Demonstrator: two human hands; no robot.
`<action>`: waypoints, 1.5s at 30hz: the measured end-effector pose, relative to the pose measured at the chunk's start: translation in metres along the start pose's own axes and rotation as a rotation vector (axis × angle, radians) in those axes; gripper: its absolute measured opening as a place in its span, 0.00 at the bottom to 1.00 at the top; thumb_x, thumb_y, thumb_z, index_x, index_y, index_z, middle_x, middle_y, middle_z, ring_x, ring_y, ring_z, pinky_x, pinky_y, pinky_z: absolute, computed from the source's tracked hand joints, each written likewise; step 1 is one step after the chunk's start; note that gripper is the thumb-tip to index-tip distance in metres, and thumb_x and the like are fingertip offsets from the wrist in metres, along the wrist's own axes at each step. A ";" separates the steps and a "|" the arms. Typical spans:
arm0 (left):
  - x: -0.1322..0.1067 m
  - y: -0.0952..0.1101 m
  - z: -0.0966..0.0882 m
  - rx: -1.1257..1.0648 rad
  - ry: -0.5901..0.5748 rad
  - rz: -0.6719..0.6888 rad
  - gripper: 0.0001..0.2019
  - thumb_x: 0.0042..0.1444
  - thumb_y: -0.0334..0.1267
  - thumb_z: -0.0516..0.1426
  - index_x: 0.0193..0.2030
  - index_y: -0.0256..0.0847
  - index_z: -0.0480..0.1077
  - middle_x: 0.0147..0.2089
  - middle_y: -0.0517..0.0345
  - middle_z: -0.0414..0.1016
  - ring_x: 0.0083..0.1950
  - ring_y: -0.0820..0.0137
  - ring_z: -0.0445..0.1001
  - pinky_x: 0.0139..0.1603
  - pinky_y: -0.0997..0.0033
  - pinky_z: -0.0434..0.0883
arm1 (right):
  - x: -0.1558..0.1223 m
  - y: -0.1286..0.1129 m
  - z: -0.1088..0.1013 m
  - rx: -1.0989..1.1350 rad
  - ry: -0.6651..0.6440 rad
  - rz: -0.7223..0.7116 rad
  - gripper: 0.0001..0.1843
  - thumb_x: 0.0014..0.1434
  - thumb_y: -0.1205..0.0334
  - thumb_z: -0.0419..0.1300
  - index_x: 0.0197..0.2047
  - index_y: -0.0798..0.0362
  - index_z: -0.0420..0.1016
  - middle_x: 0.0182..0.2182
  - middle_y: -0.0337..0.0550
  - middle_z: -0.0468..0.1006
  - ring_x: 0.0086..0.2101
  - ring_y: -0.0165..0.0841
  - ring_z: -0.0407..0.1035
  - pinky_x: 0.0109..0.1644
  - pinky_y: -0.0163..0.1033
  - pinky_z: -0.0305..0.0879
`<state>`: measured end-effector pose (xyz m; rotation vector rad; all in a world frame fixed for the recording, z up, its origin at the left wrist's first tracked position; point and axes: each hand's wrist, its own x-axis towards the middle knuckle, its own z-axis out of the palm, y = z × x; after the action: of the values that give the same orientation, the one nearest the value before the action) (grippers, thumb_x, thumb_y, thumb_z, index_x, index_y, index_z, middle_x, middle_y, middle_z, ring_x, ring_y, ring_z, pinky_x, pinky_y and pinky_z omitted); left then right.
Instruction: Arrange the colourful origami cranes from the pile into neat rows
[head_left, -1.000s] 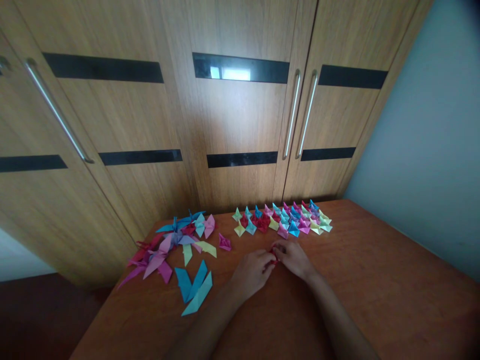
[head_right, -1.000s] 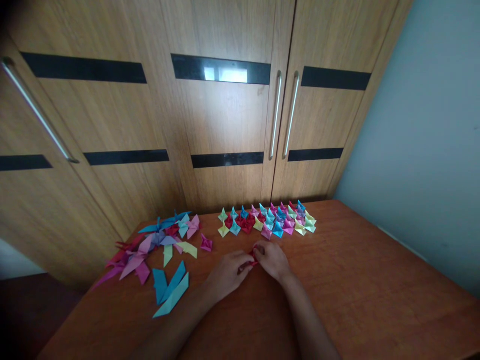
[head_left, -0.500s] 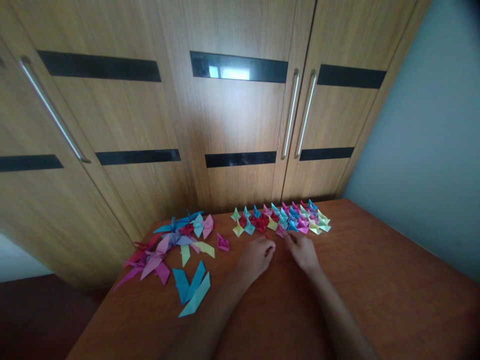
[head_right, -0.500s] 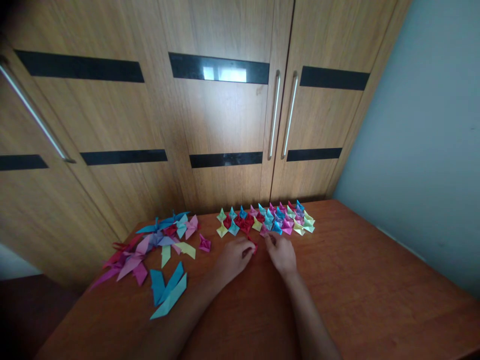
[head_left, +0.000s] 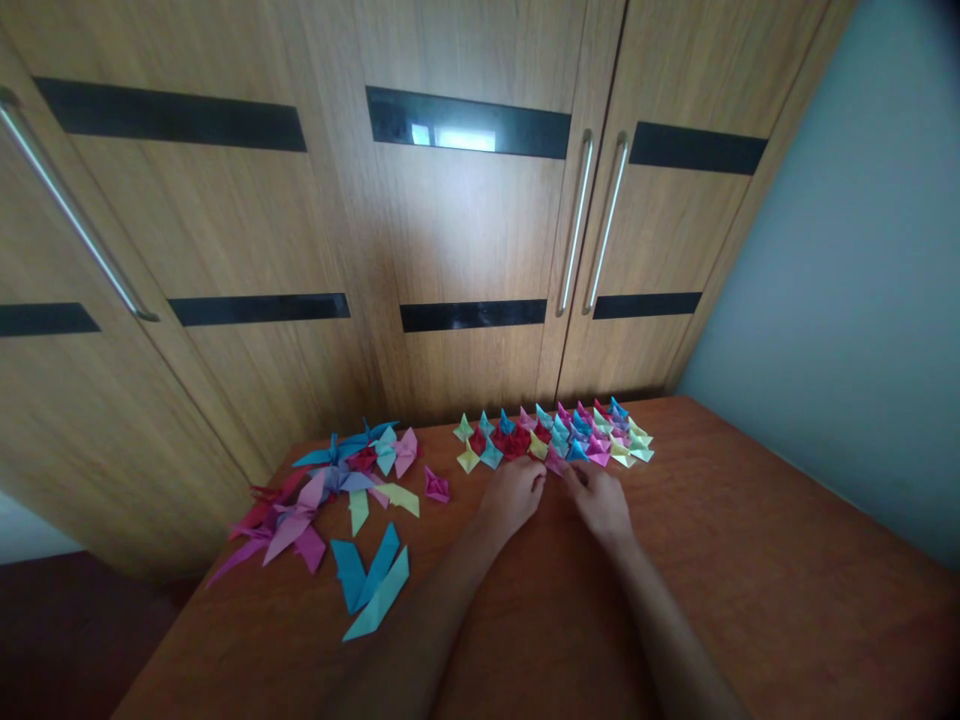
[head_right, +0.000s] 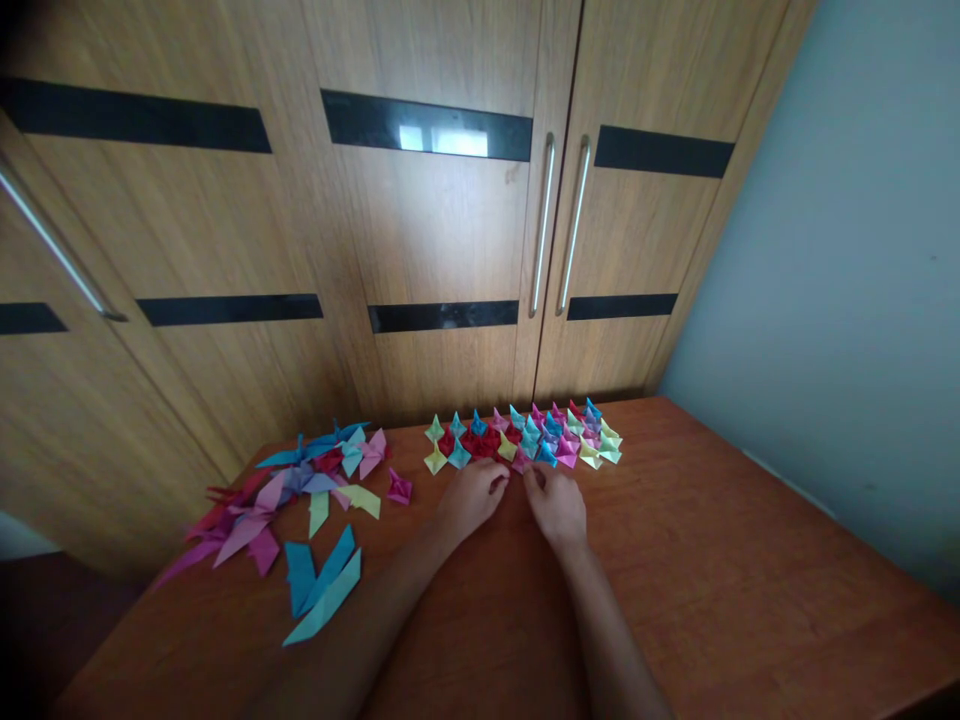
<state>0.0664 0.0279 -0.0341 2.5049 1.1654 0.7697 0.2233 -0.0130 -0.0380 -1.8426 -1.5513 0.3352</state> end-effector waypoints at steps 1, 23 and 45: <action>0.000 -0.001 0.000 0.006 0.000 -0.002 0.09 0.58 0.31 0.51 0.35 0.40 0.73 0.37 0.53 0.75 0.39 0.67 0.72 0.41 0.70 0.65 | 0.000 0.000 0.000 0.000 0.001 0.001 0.21 0.60 0.46 0.46 0.38 0.47 0.76 0.27 0.42 0.78 0.28 0.35 0.70 0.30 0.35 0.57; -0.080 -0.052 -0.106 0.228 0.149 -0.162 0.10 0.57 0.32 0.51 0.44 0.41 0.70 0.43 0.54 0.74 0.43 0.66 0.72 0.45 0.68 0.68 | -0.017 -0.030 0.012 -0.028 -0.153 -0.176 0.16 0.61 0.53 0.47 0.36 0.49 0.75 0.29 0.41 0.77 0.31 0.33 0.70 0.32 0.33 0.56; -0.078 -0.082 -0.111 0.340 -0.133 -0.214 0.10 0.55 0.27 0.49 0.34 0.38 0.72 0.38 0.50 0.75 0.41 0.64 0.72 0.46 0.67 0.66 | -0.036 -0.050 0.042 0.046 -0.360 -0.406 0.15 0.60 0.58 0.48 0.27 0.51 0.72 0.22 0.37 0.72 0.25 0.29 0.65 0.29 0.32 0.53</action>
<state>-0.0901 0.0231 -0.0073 2.5815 1.5956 0.3679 0.1508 -0.0304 -0.0447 -1.4377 -2.0941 0.5247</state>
